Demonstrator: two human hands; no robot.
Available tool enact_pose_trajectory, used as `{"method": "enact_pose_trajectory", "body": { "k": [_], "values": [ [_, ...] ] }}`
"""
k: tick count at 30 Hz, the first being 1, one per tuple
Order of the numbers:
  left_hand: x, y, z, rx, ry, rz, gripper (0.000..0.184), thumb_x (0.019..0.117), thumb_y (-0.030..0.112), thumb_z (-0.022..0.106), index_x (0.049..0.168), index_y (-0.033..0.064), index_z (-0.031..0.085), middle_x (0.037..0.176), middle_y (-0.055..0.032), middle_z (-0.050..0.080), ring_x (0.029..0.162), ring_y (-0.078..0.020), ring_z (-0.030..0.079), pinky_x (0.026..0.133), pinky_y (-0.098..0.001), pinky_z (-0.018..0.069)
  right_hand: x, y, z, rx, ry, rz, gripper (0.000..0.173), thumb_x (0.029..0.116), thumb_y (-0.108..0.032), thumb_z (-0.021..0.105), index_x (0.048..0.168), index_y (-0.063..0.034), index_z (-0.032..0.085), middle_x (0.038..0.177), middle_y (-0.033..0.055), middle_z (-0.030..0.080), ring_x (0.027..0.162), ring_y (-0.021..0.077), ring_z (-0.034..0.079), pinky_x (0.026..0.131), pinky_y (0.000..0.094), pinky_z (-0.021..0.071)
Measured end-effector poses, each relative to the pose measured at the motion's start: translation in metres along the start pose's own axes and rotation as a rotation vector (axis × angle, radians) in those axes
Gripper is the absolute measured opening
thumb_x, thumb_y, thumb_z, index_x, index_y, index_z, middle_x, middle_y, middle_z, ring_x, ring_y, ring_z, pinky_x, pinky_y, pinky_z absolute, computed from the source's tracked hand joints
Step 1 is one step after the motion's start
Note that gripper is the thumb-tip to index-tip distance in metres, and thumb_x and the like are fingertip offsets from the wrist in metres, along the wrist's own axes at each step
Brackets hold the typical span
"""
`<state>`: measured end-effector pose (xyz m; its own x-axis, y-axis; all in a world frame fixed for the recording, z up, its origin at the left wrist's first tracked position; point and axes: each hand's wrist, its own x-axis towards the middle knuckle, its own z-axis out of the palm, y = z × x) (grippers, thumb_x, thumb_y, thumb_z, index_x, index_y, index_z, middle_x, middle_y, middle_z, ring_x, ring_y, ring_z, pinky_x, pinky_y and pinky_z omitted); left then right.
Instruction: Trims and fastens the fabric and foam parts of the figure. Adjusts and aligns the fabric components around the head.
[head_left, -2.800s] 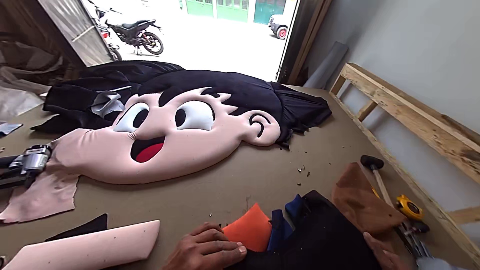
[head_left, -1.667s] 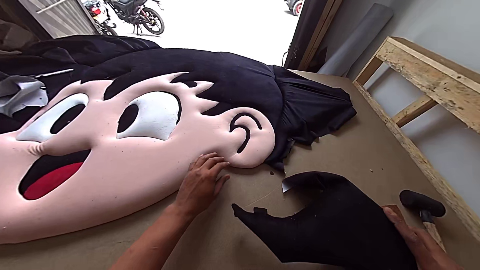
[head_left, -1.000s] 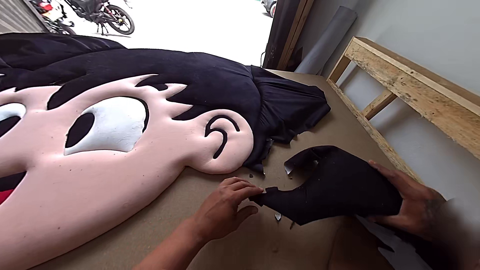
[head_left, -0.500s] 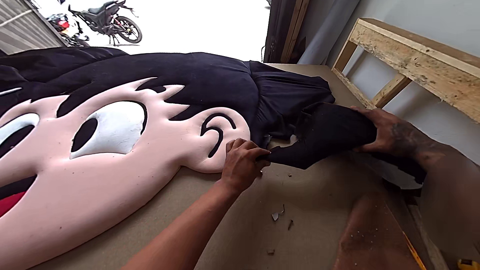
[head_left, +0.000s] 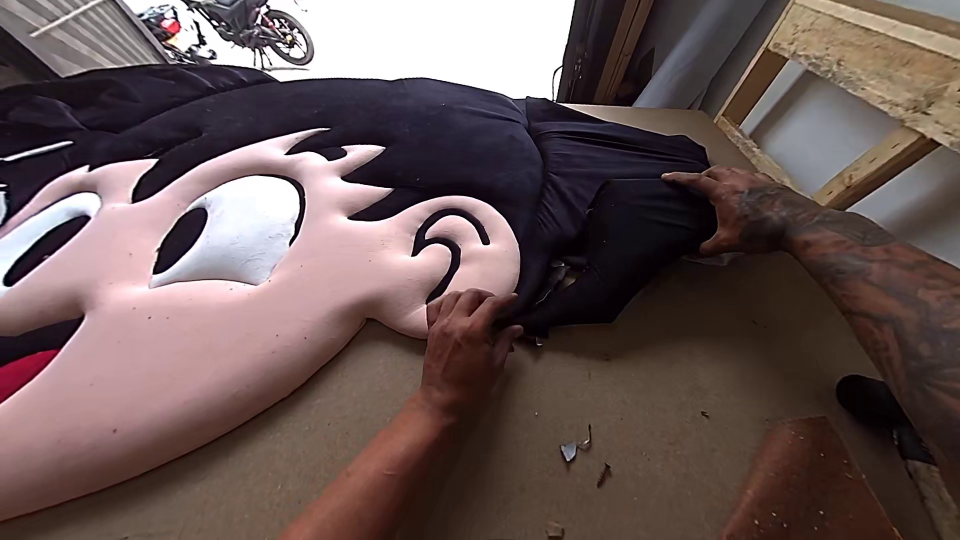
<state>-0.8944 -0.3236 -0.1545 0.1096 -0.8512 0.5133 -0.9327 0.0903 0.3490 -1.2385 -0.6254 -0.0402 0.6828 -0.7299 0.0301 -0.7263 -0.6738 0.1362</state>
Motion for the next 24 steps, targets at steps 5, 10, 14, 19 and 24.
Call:
{"method": "enact_pose_trajectory", "body": {
  "k": [5,10,14,19,24],
  "values": [
    [0.000,-0.013,0.001,-0.062,-0.011,0.023,0.020,0.0915,0.045,0.072,0.108,0.0366,0.079,0.107,0.0139,0.070,0.110,-0.0094,0.061,0.104,-0.0432,0.0430,0.004,-0.005,0.008,0.006,-0.005,0.008,0.131,0.0461,-0.042,0.099,0.159,-0.0326,0.035,0.130,0.0231,0.058,0.115,0.0450,0.059,0.088,0.0651,0.0491],
    [-0.003,-0.016,0.006,-0.038,-0.009,0.083,0.023,0.0907,0.044,0.073,0.113,0.0408,0.078,0.110,0.0112,0.068,0.112,-0.0132,0.057,0.104,-0.0455,0.0389,-0.014,-0.004,0.008,0.035,0.051,-0.044,0.136,0.0415,-0.047,0.095,0.160,-0.0316,0.032,0.123,0.0202,0.060,0.109,0.0423,0.061,0.086,0.0633,0.0502],
    [-0.008,-0.015,0.002,-0.022,-0.027,0.110,0.021,0.0926,0.042,0.071,0.112,0.0395,0.077,0.116,0.0117,0.067,0.117,-0.0132,0.056,0.106,-0.0447,0.0387,-0.064,-0.014,-0.004,0.104,0.150,-0.120,0.128,0.0459,-0.064,0.081,0.160,-0.0269,0.035,0.120,0.0116,0.061,0.101,0.0329,0.064,0.077,0.0581,0.0555],
    [-0.041,-0.027,-0.040,-0.068,-0.036,0.112,0.018,0.0989,0.040,0.065,0.114,0.0374,0.074,0.116,0.0163,0.068,0.119,-0.0063,0.058,0.109,-0.0430,0.0404,-0.138,-0.100,-0.043,0.243,0.117,0.010,0.120,0.0483,-0.037,0.093,0.153,-0.0056,0.043,0.126,0.0269,0.061,0.109,0.0466,0.064,0.086,0.0646,0.0535],
    [-0.069,-0.093,-0.112,0.080,0.023,0.007,0.027,0.0916,0.051,0.072,0.113,0.0367,0.076,0.118,0.0178,0.071,0.117,-0.0072,0.061,0.105,-0.0460,0.0430,-0.181,-0.177,-0.005,0.352,0.073,0.083,0.130,0.0579,-0.071,0.087,0.161,-0.0160,0.031,0.129,0.0277,0.060,0.111,0.0435,0.064,0.086,0.0629,0.0548]
  ]
}}
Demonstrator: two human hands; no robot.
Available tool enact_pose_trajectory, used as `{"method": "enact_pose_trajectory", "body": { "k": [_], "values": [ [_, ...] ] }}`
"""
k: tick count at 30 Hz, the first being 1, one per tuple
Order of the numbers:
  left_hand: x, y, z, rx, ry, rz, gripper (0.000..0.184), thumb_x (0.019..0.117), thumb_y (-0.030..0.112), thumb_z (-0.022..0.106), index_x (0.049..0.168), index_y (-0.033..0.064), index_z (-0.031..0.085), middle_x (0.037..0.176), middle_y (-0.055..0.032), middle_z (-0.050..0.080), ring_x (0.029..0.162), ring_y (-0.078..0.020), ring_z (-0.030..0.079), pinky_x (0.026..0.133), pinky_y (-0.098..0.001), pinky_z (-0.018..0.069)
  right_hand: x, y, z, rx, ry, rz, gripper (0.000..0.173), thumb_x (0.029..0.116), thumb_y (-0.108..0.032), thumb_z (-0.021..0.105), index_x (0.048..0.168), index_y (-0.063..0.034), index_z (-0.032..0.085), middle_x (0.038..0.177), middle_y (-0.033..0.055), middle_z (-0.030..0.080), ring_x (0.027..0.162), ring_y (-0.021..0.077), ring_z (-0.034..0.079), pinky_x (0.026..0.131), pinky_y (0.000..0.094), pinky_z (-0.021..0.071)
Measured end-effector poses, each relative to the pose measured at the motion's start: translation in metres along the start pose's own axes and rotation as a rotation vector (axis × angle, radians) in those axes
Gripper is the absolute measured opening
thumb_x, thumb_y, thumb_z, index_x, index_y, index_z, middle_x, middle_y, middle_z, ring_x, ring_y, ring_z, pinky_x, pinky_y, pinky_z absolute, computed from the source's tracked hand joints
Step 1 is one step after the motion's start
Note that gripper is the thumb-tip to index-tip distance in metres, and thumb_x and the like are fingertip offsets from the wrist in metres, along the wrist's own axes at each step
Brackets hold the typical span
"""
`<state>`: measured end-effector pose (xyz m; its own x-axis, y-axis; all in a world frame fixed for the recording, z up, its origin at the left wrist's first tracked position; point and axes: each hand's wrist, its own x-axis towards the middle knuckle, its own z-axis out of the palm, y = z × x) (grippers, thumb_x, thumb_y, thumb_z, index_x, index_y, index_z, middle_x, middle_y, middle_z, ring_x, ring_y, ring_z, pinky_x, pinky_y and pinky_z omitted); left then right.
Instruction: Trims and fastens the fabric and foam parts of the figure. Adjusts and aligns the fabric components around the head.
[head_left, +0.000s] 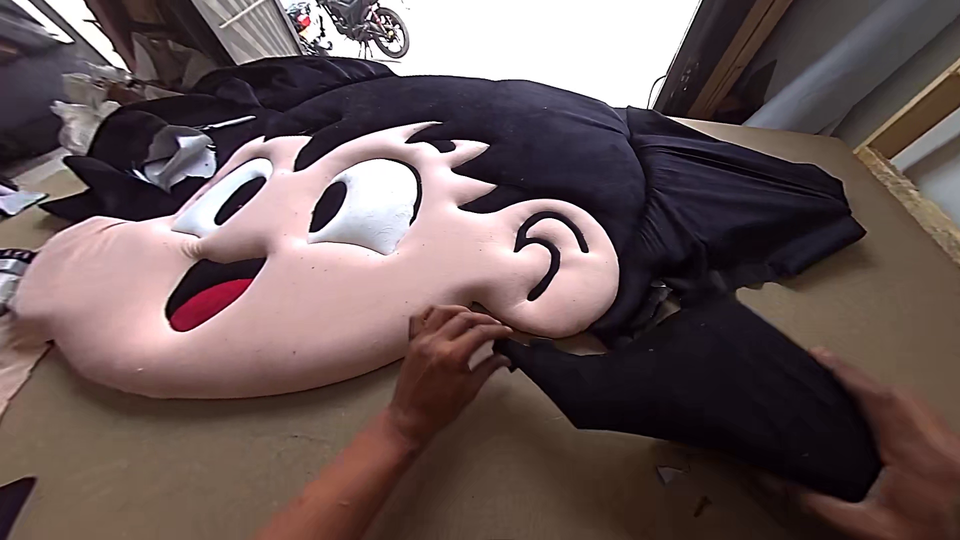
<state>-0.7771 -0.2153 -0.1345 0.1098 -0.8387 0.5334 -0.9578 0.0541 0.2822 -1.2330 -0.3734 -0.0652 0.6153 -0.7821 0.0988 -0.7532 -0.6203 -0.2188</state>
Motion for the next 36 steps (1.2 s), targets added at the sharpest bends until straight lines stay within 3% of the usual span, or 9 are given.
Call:
{"method": "enact_pose_trajectory", "body": {
  "k": [3,7,11,18,22,26,31,34,36],
  "values": [
    [0.005,-0.046,-0.018,0.111,-0.037,-0.077,0.035,0.0843,0.054,0.077,0.113,0.0328,0.077,0.111,0.0105,0.073,0.112,-0.0137,0.064,0.104,-0.0517,0.0439,-0.014,-0.043,0.042,0.004,0.054,0.130,0.133,0.0538,-0.080,0.082,0.161,-0.0187,0.034,0.124,0.0252,0.062,0.100,0.0404,0.066,0.075,0.0617,0.0563],
    [0.029,-0.069,-0.025,0.010,-0.139,0.020,0.038,0.0815,0.048,0.082,0.117,0.0338,0.076,0.117,0.0129,0.071,0.118,-0.0111,0.061,0.107,-0.0444,0.0460,-0.014,-0.061,0.069,-0.045,0.089,0.192,0.137,0.0500,-0.086,0.078,0.161,-0.0179,0.034,0.120,0.0228,0.062,0.093,0.0364,0.067,0.070,0.0578,0.0569],
    [0.048,-0.078,-0.011,-0.129,-0.207,0.163,0.026,0.0832,0.042,0.083,0.108,0.0340,0.079,0.113,0.0153,0.072,0.120,-0.0086,0.060,0.107,-0.0374,0.0486,-0.013,-0.055,0.079,-0.071,0.091,0.198,0.138,0.0490,-0.092,0.073,0.160,-0.0183,0.037,0.121,0.0213,0.063,0.097,0.0355,0.066,0.074,0.0565,0.0568],
    [0.044,-0.087,-0.002,-0.179,-0.230,0.217,0.014,0.0848,0.037,0.082,0.098,0.0308,0.081,0.115,0.0139,0.071,0.124,-0.0099,0.057,0.108,-0.0315,0.0478,-0.010,-0.047,0.091,-0.108,0.130,0.196,0.138,0.0483,-0.098,0.066,0.160,-0.0216,0.039,0.124,0.0179,0.063,0.103,0.0337,0.064,0.082,0.0543,0.0558],
    [0.041,-0.085,0.002,-0.134,-0.156,0.178,0.011,0.0861,0.032,0.081,0.096,0.0267,0.080,0.112,0.0114,0.072,0.122,-0.0108,0.059,0.107,-0.0302,0.0495,-0.021,-0.061,0.092,-0.096,0.066,0.235,0.140,0.0520,-0.096,0.068,0.161,-0.0141,0.036,0.127,0.0225,0.062,0.109,0.0377,0.063,0.088,0.0554,0.0547],
    [0.040,-0.082,0.006,-0.064,-0.108,0.094,0.017,0.0835,0.032,0.084,0.098,0.0249,0.078,0.109,0.0062,0.070,0.116,-0.0157,0.061,0.099,-0.0336,0.0532,-0.029,-0.069,0.094,-0.121,0.060,0.248,0.140,0.0544,-0.095,0.068,0.161,-0.0110,0.034,0.127,0.0240,0.062,0.111,0.0384,0.062,0.092,0.0551,0.0528],
    [0.041,-0.077,0.005,-0.056,-0.091,0.012,0.018,0.0800,0.033,0.087,0.093,0.0254,0.078,0.105,0.0069,0.070,0.112,-0.0139,0.062,0.096,-0.0314,0.0542,-0.030,-0.070,0.094,-0.126,0.026,0.262,0.141,0.0555,-0.093,0.070,0.162,-0.0104,0.031,0.131,0.0251,0.061,0.115,0.0405,0.061,0.095,0.0551,0.0516],
    [0.039,-0.078,0.006,-0.067,-0.085,0.020,0.019,0.0794,0.033,0.087,0.095,0.0259,0.078,0.106,0.0069,0.070,0.113,-0.0141,0.062,0.097,-0.0312,0.0539,-0.032,-0.070,0.096,-0.127,0.073,0.246,0.141,0.0537,-0.093,0.071,0.161,-0.0093,0.033,0.127,0.0242,0.062,0.111,0.0383,0.063,0.092,0.0534,0.0534],
    [0.039,-0.081,0.006,-0.084,-0.095,0.060,0.023,0.0802,0.030,0.086,0.102,0.0284,0.079,0.109,0.0059,0.069,0.115,-0.0155,0.060,0.099,-0.0321,0.0531,-0.036,-0.071,0.097,-0.118,0.102,0.229,0.140,0.0534,-0.092,0.072,0.160,-0.0098,0.035,0.124,0.0229,0.064,0.108,0.0353,0.065,0.089,0.0511,0.0548]
  ]
}}
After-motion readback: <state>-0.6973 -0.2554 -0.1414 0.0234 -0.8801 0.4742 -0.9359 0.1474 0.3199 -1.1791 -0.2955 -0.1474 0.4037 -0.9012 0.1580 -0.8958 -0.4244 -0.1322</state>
